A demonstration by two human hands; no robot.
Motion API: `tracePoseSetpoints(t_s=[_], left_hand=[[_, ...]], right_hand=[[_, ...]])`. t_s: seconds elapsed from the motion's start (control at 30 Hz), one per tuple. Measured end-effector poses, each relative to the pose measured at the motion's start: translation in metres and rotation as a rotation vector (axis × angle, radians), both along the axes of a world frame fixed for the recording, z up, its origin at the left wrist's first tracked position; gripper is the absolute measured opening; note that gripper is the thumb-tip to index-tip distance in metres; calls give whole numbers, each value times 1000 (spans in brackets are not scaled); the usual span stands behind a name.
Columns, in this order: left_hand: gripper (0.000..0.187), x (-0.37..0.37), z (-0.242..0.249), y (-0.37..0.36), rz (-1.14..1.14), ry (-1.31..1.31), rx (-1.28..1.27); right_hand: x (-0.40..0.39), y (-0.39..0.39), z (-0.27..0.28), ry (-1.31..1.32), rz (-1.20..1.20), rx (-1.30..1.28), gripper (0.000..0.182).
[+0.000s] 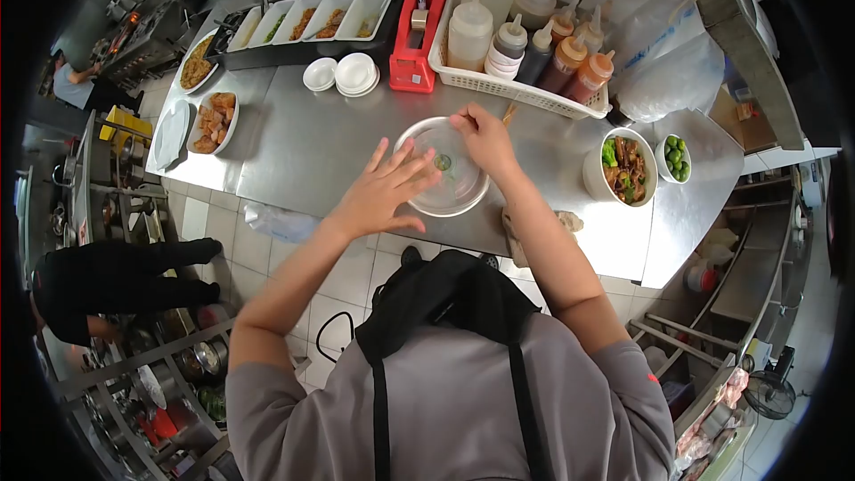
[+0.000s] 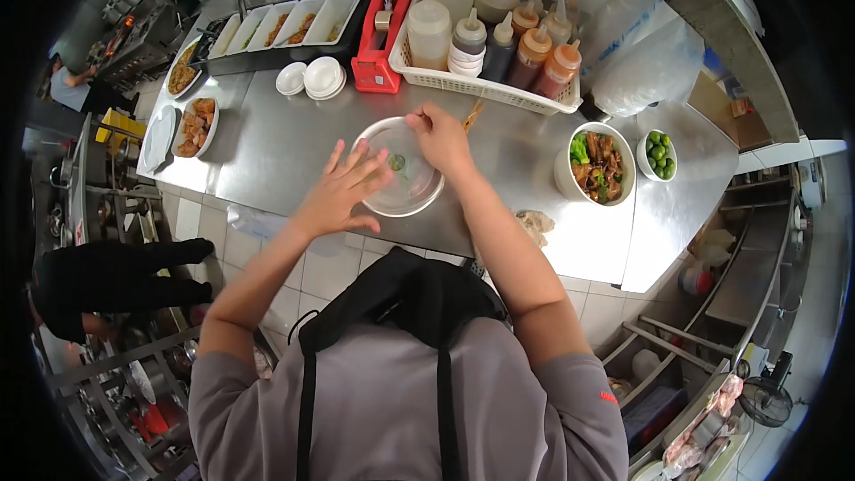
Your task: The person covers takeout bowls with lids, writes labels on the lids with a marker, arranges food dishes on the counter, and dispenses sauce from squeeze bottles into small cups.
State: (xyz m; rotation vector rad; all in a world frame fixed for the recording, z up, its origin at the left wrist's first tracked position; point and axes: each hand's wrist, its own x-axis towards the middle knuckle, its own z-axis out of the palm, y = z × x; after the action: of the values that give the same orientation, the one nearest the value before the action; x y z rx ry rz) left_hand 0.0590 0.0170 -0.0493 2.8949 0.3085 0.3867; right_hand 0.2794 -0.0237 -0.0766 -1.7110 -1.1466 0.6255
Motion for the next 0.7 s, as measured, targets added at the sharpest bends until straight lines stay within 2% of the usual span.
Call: tracePoseSetpoints(t_s=[0.13,0.43,0.53,0.7], left_hand=[[65,5,-4,9,-146,35,101],[57,23,-6,-17,-73,-127,65],[51,29,-8,-26,-52,-164,126],[41,38,-12,-45,82,-268,129]], right_hand=[[-1,2,0,22,2,-26,20],[-2,3,-5,37,7,16,21],[2,6,-5,46,22,31,22],[4,8,-5,32,19,23,23]])
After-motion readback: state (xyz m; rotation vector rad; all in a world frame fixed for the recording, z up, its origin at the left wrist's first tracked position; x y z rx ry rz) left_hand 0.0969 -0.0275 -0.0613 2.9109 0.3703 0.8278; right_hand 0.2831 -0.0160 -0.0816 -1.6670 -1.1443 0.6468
